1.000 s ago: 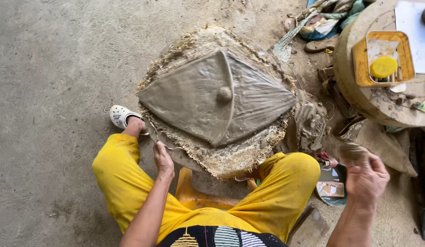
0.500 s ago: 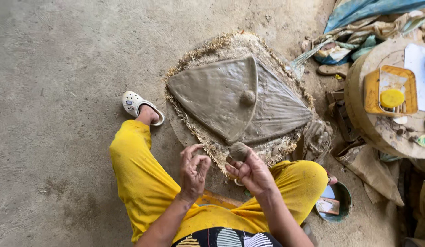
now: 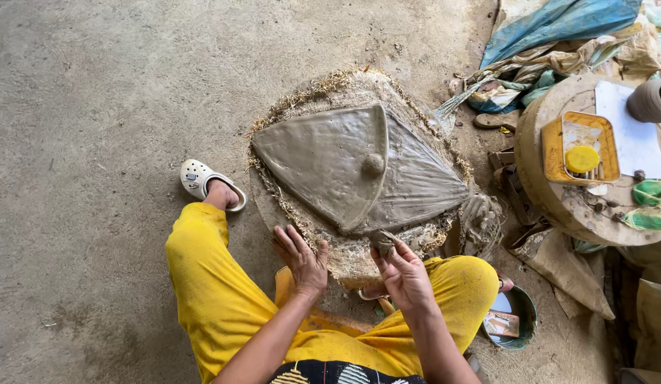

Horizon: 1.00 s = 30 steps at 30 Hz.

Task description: The person shapes a diamond-shaped clay object on a rotating wheel, forming small clay balls by hand and attaching them to the surface before smoothing the edges.

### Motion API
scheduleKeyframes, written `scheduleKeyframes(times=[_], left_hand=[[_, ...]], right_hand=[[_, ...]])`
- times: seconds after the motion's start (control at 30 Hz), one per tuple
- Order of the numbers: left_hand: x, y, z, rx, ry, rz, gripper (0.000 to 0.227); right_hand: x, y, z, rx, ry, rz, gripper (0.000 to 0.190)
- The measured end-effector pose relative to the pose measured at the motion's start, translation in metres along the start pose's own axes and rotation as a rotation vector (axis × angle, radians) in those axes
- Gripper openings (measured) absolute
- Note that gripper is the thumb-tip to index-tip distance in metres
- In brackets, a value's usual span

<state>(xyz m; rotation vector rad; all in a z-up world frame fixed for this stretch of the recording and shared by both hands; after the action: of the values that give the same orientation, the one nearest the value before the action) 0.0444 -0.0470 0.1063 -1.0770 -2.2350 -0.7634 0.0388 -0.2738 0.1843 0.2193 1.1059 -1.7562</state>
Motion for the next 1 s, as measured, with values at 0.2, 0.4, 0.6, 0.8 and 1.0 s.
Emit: scheduleKeyframes(times=[0.2,0.4,0.6,0.8,1.0], left_hand=[[-0.005,0.021,0.022,-0.04,0.08,-0.007,0.102],[0.064,0.055,-0.03,-0.137,0.022,-0.087,0.078],[0.1,-0.01,-0.112,-0.147,-0.68,0.434,0.077],[0.095,-0.007,-0.111,-0.11,-0.594,0.433,0.055],[0.079,-0.003,-0.088,0.131,-0.743,0.471,0.034]], right_hand=[[0.018,-0.005,0.011,0.089,-0.016,0.074,0.035],[0.047,-0.004,-0.014,0.315,-0.248,0.104,0.041],[0.01,-0.029,-0.032,0.226,-0.391,0.137,0.045],[0.005,-0.024,-0.039,0.324,-0.456,0.075,0.048],[-0.008,-0.032,-0.034,0.384,-0.627,0.136,0.041]])
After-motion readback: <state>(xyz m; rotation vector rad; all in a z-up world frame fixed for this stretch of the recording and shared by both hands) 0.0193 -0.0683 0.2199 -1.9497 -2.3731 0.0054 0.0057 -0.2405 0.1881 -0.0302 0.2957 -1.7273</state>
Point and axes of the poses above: each hand's wrist, its own y-axis towards the middle knuckle, its own x-axis out of the back of the hand, z = x × y, the point moved 6 cm from there along y, towards the middle knuckle, and after that the axes turned 14 degrees about -z, right-handed, at the moved point
